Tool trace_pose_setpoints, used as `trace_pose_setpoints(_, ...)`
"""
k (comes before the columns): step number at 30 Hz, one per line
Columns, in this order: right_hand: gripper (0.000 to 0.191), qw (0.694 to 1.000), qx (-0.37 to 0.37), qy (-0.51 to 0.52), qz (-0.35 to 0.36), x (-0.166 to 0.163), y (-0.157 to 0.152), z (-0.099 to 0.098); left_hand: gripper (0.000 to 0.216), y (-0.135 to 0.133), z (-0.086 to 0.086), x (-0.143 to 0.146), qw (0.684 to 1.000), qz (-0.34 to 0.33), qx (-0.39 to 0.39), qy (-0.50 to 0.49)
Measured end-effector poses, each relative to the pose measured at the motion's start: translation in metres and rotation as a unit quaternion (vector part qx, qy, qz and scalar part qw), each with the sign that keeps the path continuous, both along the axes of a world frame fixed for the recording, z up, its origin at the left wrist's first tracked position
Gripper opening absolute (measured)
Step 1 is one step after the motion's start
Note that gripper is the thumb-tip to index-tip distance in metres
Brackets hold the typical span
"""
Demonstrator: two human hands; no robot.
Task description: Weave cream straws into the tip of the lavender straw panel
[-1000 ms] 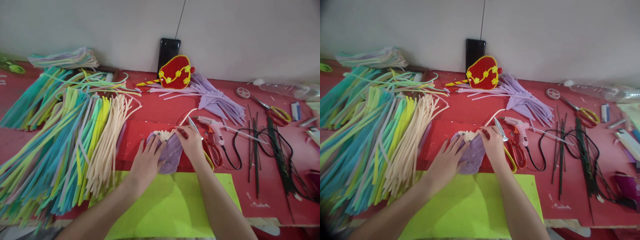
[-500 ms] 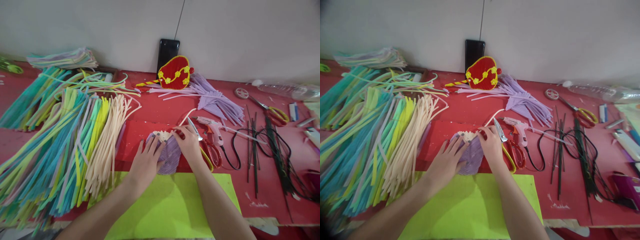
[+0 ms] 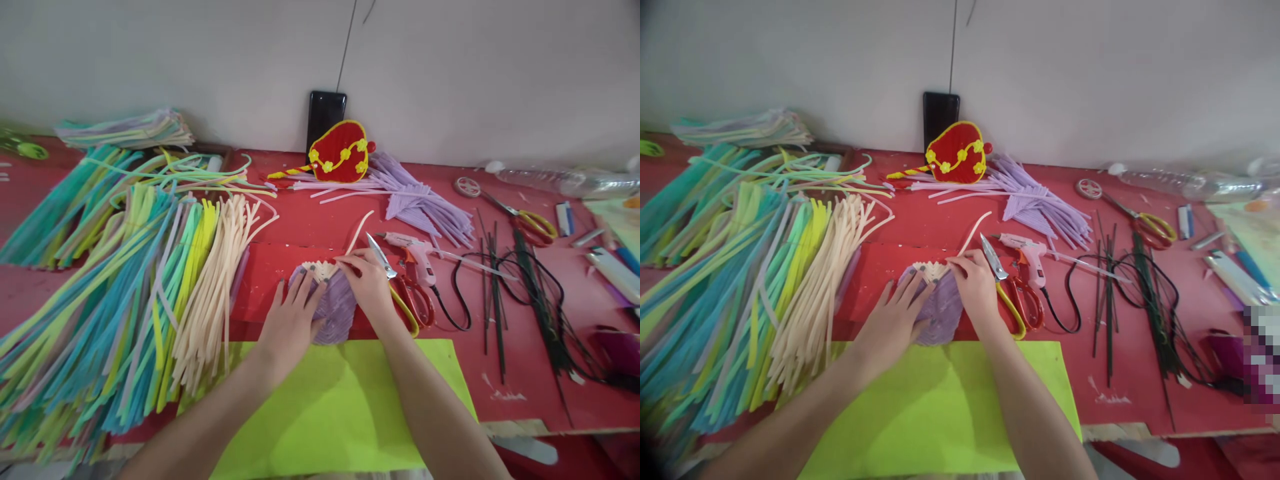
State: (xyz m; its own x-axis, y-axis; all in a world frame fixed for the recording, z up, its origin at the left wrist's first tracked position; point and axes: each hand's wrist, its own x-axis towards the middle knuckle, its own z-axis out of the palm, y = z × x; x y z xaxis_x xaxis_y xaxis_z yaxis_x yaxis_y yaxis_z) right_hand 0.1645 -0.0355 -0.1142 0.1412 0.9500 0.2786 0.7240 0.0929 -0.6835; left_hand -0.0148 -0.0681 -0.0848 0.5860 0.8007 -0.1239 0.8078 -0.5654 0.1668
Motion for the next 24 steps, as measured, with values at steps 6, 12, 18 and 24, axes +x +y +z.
trace_pose_setpoints(6,0.029,0.991,0.055,-0.016,-0.123,0.048,-0.005,0.025,0.052,0.001,-0.003,0.0,1.0,-0.005,-0.004,0.014)
trace_pose_setpoints(12,0.031,0.946,-0.043,-0.115,-0.299,0.109,-0.011,0.019,0.05,-0.001,-0.009,-0.002,1.0,-0.002,0.019,-0.007)
trace_pose_setpoints(18,0.052,0.938,-0.185,-0.044,-0.289,0.121,-0.008,0.005,0.05,0.0,-0.009,-0.003,0.999,-0.009,0.035,-0.02)
trace_pose_setpoints(24,0.054,0.935,-0.193,-0.078,-0.286,0.127,-0.005,-0.006,0.049,0.004,-0.001,-0.005,1.0,-0.014,0.021,-0.019)
